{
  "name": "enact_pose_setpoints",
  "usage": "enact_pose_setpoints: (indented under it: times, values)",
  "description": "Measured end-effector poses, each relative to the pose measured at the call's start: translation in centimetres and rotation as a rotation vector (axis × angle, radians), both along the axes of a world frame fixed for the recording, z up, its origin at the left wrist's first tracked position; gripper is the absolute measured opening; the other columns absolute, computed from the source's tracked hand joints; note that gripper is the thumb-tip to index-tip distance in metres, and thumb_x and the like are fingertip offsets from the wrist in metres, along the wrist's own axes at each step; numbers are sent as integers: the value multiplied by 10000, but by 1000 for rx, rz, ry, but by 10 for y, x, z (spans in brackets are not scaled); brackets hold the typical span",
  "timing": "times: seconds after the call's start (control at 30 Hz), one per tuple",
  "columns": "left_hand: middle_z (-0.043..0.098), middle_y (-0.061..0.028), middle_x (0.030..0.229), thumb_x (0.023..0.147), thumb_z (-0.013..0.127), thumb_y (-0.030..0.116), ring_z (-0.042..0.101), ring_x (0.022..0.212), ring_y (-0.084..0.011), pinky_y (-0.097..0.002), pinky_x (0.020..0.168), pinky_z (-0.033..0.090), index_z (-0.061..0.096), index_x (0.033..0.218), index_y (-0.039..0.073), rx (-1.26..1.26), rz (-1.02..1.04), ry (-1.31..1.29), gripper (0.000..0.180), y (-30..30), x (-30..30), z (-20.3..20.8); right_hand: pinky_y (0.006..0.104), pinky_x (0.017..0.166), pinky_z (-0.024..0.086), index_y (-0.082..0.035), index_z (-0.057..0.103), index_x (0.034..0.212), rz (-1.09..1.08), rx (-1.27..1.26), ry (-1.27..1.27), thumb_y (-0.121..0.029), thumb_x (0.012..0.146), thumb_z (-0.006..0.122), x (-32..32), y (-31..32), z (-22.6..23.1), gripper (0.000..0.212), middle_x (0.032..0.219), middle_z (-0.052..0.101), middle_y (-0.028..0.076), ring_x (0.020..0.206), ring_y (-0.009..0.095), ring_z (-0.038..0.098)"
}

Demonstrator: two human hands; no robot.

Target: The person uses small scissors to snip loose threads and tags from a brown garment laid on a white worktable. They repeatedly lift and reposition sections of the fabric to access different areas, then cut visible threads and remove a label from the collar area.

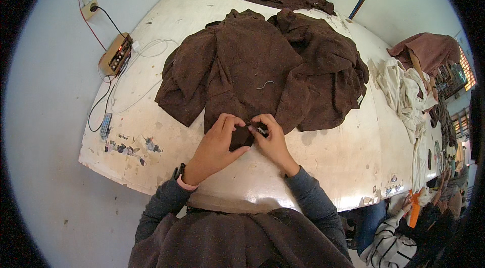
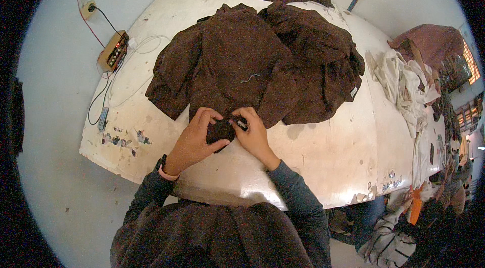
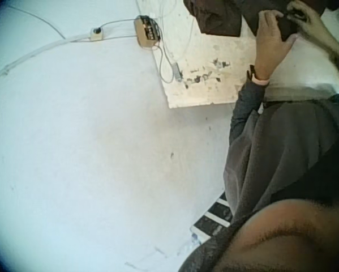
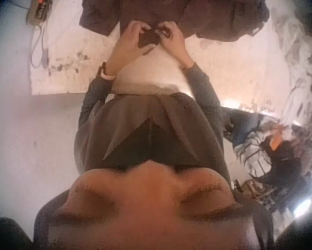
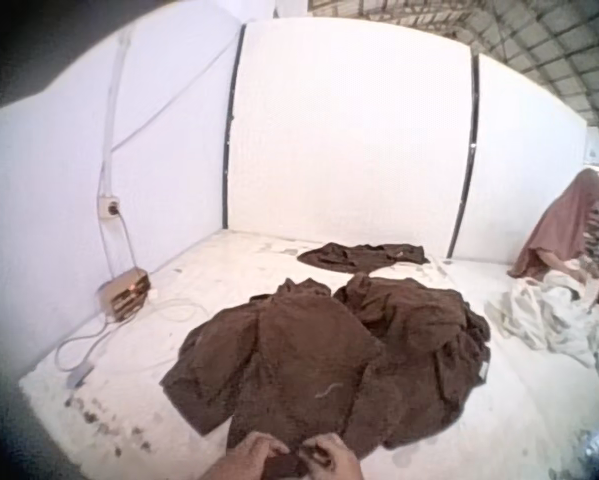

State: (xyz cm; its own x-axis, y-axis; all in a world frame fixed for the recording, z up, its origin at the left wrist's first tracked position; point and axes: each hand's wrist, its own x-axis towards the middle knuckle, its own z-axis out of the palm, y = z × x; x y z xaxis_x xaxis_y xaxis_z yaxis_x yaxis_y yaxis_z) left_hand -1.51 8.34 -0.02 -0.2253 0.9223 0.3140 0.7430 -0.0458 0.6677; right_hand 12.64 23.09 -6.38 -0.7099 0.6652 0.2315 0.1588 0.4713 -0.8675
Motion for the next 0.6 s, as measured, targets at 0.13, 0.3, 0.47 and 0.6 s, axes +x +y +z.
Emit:
enact_pose_setpoints:
  times: [0.13,0.3,0.47,0.6]
  values:
    - [560,-172,1186,873,782,108,615,1092,-292,-384,934,519,506,1264,3,50,80,-67,490,7,6,-6,305,899,495,-18,589,1166,49,-207,214,-71,928,740,-1,-16,23,287,1061,659,93,1023,156,637]
    - [649,-12,1042,952,642,-66,620,1012,-74,-250,919,498,596,1275,16,82,69,-883,337,6,-14,-4,231,834,482,-47,617,1140,32,-399,438,13,912,740,-12,-38,57,266,1070,672,25,997,88,608]
    - [646,-62,1136,906,703,-10,614,1068,-146,-308,981,471,664,1287,78,229,156,-298,393,-1,-18,17,274,803,538,4,711,1046,61,-87,268,47,860,745,-3,-23,62,193,1015,736,85,925,137,685]
    - [697,-109,1121,940,717,82,651,1045,-178,-320,962,479,718,1199,58,317,53,149,260,0,-27,19,298,824,556,25,733,1023,181,34,281,49,836,743,0,-20,81,190,989,752,132,945,171,724]
